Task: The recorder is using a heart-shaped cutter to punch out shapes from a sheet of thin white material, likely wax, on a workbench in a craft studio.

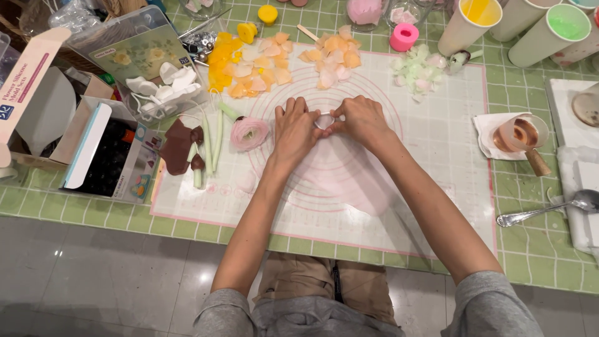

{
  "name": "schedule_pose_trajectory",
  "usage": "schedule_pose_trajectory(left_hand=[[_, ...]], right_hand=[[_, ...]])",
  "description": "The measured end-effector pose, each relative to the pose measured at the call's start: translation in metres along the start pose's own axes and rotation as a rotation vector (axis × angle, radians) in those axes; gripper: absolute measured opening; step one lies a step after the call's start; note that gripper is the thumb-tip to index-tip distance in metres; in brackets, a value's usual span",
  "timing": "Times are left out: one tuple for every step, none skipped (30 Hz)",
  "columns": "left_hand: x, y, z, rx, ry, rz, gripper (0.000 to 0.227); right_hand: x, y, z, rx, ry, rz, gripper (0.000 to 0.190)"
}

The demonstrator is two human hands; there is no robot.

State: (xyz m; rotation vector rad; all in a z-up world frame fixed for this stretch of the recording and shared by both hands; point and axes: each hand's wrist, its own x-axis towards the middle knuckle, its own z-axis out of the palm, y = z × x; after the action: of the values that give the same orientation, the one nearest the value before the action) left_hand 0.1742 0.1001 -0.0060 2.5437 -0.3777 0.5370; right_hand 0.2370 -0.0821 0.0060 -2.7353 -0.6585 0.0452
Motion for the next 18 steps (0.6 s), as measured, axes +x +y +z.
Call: schedule_pose_trajectory(left_hand=[[0.002,0.0,-0.001,0.001,-0.001,-0.002,0.039],[0.003,0.0,-0.001,0.007,-0.023,-0.011,0.039],[0.003,0.0,-0.002,0.013,-0.046,-0.021,0.039],[0.002,-0.003,0.003,0.012,-0.048,-0.022,0.039],[0.0,-0.006,0.007,0.003,-0.026,-0.003,0.041],[-0.001,-0.009,0.011,-0.006,-0.004,0.016,0.044],[0.0,-0.006,0.006,-0.006,-0.006,0.015,0.044],[0.002,-0.004,0.002,-0.003,-0.046,-0.008,0.044],[0.004,-0.001,-0.003,0.0,-0.086,-0.031,0.043],[0.001,-0.004,0.002,-0.001,-0.086,-0.031,0.043],[-0.002,-0.006,0.007,0.025,-0.058,-0.004,0.042],[-0.002,-0.008,0.011,0.053,-0.027,0.027,0.041],[0.0,-0.007,0.006,0.053,-0.024,0.031,0.041],[-0.001,-0.005,0.002,0.025,-0.029,0.024,0.042],[-0.003,-0.002,-0.001,-0.003,-0.034,0.016,0.043],[-0.001,-0.002,-0.002,-0.009,-0.033,0.029,0.043],[0.0,-0.001,-0.002,0.013,-0.051,0.013,0.041],[0.001,0.001,-0.001,0.034,-0.074,-0.001,0.039]], right_hand=[[0.002,0.001,0.002,0.001,-0.001,-0.001,0.054],[0.003,0.003,0.004,-0.012,0.0,-0.003,0.054],[0.003,0.004,0.007,-0.025,0.002,-0.005,0.053],[0.004,0.005,0.009,-0.024,0.0,-0.004,0.053],[0.005,0.007,0.01,-0.032,-0.014,-0.004,0.052],[0.006,0.008,0.011,-0.039,-0.027,-0.006,0.051],[0.007,0.009,0.013,-0.037,-0.029,-0.005,0.051],[0.008,0.01,0.015,-0.046,-0.008,-0.024,0.05],[0.01,0.011,0.016,-0.055,0.013,-0.043,0.048],[0.01,0.009,0.016,-0.055,0.012,-0.042,0.048],[0.01,0.007,0.015,-0.062,0.012,-0.042,0.05],[0.012,0.006,0.012,-0.07,0.017,-0.042,0.053],[0.013,0.005,0.012,-0.072,0.021,-0.041,0.053],[0.011,0.005,0.013,-0.075,0.002,-0.036,0.053],[0.009,0.005,0.014,-0.077,-0.017,-0.03,0.054],[0.011,0.01,0.02,-0.082,-0.009,-0.02,0.054],[0.013,0.015,0.026,-0.086,0.019,-0.028,0.051],[0.013,0.021,0.032,-0.089,0.046,-0.032,0.049]])
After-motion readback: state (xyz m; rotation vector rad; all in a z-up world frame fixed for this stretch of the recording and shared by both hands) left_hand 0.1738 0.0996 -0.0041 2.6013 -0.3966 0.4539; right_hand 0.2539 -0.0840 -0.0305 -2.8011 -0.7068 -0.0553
